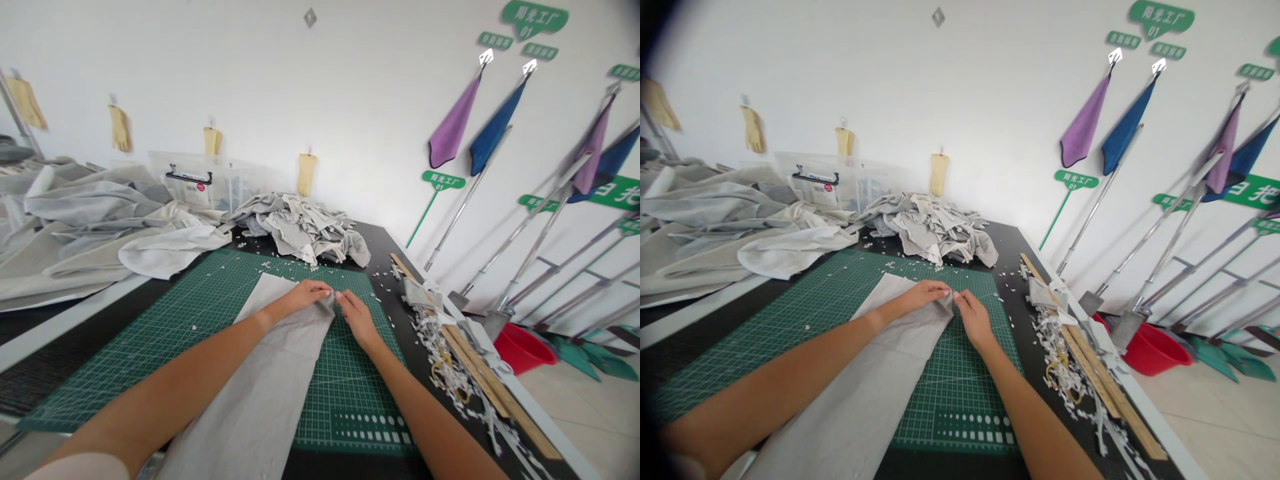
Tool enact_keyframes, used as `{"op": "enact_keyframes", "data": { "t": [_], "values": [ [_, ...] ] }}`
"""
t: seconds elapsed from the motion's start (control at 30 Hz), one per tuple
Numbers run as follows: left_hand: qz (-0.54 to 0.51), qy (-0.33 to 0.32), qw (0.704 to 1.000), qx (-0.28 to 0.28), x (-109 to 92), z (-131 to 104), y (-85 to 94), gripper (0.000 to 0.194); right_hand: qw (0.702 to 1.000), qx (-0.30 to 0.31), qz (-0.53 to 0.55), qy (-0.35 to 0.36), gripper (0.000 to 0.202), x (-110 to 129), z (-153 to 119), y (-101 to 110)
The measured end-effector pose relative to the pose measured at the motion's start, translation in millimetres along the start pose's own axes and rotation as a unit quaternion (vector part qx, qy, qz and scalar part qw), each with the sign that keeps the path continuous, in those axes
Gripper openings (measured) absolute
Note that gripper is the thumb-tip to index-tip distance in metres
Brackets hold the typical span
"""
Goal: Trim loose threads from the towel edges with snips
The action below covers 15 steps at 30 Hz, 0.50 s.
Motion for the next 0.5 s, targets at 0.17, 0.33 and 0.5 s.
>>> {"op": "enact_keyframes", "data": {
  "t": [0.17, 0.33, 0.5],
  "values": [
    [0.016, -0.002, 1.000, -0.007, -2.8, -1.4, 0.5, 0.037, 0.999, -0.011, -0.036, 0.011, 0.040, 5.0, -4.0, 2.7],
    [0.038, -0.003, 0.999, -0.015, -4.0, -2.0, 1.7, 0.037, 0.999, -0.018, -0.049, 0.012, 0.040, 5.4, -4.7, 3.2],
    [0.048, 0.005, 0.999, -0.019, -2.6, -2.3, 2.1, 0.037, 0.997, -0.012, -0.077, 0.018, 0.040, 6.8, -6.0, 1.0]
  ]
}}
Point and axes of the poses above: each hand's wrist, its own z-axis towards the middle knuckle, its own y-axis out of the back of the hand, x = y × z, the point moved 10 cm from there along z, towards the middle knuckle, and after that the axes turned 14 degrees about -z, right-handed, at the moved point
